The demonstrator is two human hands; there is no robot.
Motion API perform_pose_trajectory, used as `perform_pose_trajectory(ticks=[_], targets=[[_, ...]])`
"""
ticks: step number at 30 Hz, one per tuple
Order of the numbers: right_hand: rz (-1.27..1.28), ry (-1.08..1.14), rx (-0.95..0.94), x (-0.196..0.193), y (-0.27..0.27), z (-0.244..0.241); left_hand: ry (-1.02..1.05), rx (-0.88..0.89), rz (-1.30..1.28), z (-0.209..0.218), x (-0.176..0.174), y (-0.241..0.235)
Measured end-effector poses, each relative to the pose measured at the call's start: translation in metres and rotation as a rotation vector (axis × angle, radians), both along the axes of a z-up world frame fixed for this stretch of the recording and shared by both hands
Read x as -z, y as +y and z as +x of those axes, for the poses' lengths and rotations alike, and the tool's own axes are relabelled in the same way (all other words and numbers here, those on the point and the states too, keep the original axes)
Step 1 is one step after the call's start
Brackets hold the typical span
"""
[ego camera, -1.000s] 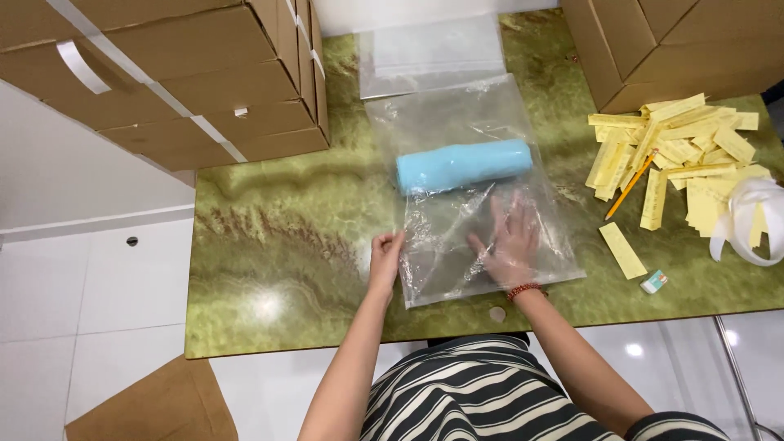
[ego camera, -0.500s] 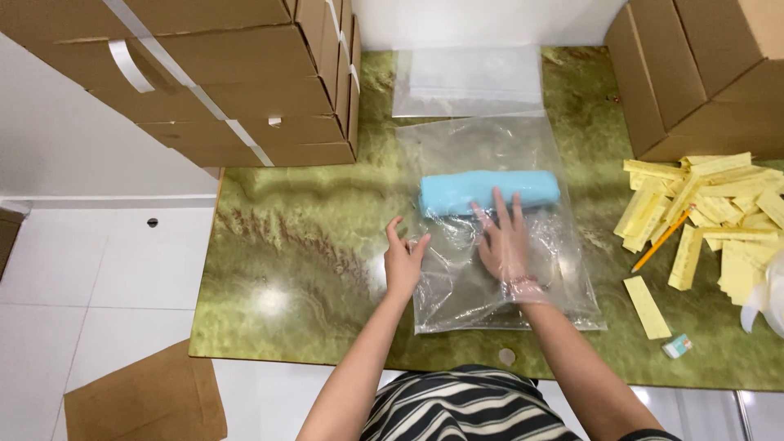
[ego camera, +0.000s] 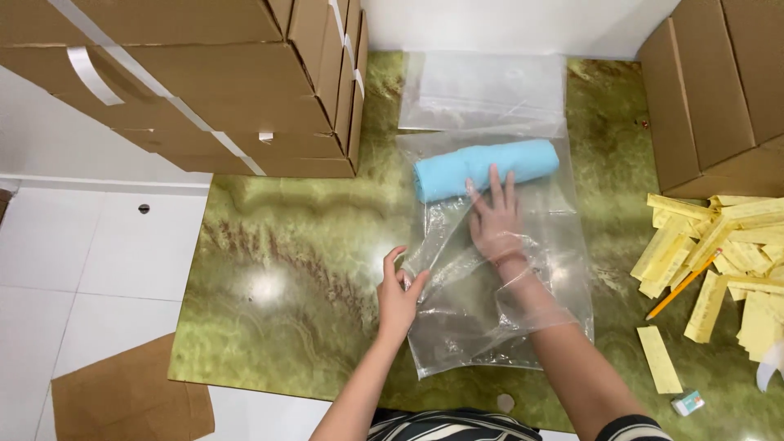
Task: The person ties a white ribbon into a bow on a cardboard box, then writes on a yellow label attached to the box using a pencil. They place the box on a stack, then wrap a rolled blue towel in a clear plastic bag and place it into another cardboard box.
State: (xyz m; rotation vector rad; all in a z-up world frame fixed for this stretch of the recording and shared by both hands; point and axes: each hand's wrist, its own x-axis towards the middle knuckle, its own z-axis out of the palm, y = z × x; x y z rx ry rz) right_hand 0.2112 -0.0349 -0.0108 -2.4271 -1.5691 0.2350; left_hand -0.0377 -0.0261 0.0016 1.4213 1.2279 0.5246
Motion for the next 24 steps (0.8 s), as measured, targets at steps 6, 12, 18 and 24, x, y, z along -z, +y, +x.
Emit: perform_pose_trajectory(ticks=[6, 12, 18, 24], targets=[[0.645, -0.05, 0.255, 0.047, 0.06, -0.003, -0.04, -0.041, -0.059, 0.005, 0.017, -0.008], [0.298, -0.143, 0.162, 0.037, 0.04, 0.009, -0.052, -0.076, -0.12, 0.002, 0.063, -0.007], [0.064, -0.155, 0.247, 0.052, -0.028, 0.024, -0.075, -0.03, -0.147, 0.004, 0.058, -0.007], [0.33, -0.373, 0.287, 0.068, -0.153, 0.023, 0.004, 0.048, -0.069, -0.002, 0.055, -0.013]])
